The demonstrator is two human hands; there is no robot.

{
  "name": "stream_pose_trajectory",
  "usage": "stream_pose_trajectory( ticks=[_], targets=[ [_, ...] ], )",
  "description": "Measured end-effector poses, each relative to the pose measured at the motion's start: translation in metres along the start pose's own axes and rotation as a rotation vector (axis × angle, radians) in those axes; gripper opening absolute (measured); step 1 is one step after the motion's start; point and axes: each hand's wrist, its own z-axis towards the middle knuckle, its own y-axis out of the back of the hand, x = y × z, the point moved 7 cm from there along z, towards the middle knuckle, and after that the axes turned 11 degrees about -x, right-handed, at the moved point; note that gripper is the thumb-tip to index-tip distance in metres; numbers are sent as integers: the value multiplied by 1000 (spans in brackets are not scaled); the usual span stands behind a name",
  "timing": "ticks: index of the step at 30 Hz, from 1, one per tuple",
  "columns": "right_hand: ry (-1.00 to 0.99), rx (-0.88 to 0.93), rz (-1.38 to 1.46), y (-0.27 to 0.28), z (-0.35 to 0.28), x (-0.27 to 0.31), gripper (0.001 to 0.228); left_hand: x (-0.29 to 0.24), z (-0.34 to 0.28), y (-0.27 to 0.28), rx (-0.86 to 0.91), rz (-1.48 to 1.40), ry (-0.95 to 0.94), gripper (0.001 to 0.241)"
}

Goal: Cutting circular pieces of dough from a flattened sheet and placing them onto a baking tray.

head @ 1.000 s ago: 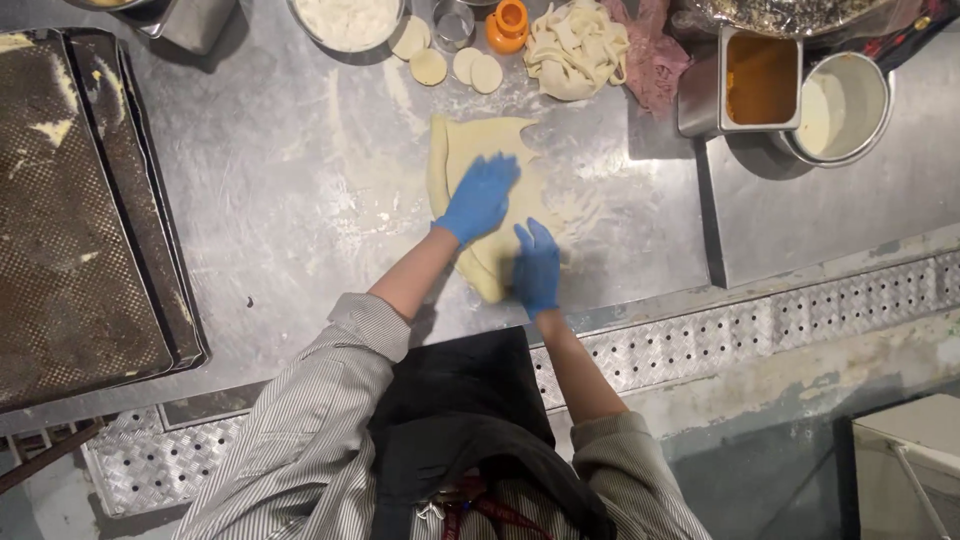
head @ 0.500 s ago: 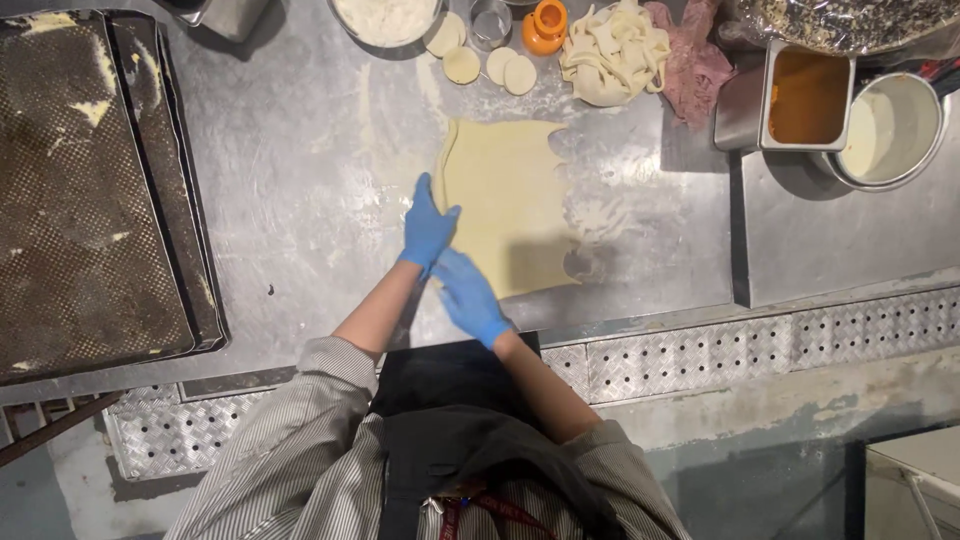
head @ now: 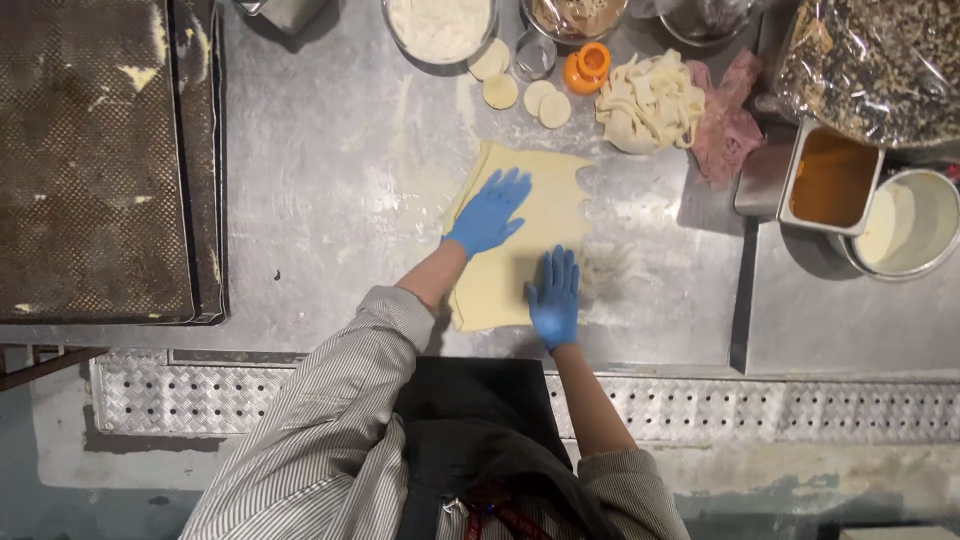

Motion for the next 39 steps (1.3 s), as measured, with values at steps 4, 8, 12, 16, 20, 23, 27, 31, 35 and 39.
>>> stream_pose_trajectory(
  ticks=[4,8,12,16,20,23,27,31,35,39],
  targets=[
    [56,57,-27,-8,-4,-11,74,26,21,26,-43,165,114,73],
    [136,105,-64,-7,12,-15,75,-11,-36,29,-75,266,239,79],
    [197,175,77,-4,77,-12,78,-49,-128,29,-69,196,388,81],
    [373,153,-23,-31,145,-6,81,-45,-168,39,4,377,574,78],
    [509,138,157,-48,181,13,76,-20,-135,36,-48,341,512,79],
    [530,103,430,-62,213,15,49,-2,-85,43,-144,311,471,80],
    [463,-3,484,-51,306,44,32,2,-45,38,-246,248,492,82],
    [658,11,533,-75,394,93,30,-34,-56,10,-109,340,426,81],
    [949,-27,535,-101,412,150,35,-68,-115,8,-157,256,491,76],
    [666,271,434,-154,428,151,28,-79,-178,18,-161,310,629,72]
  ],
)
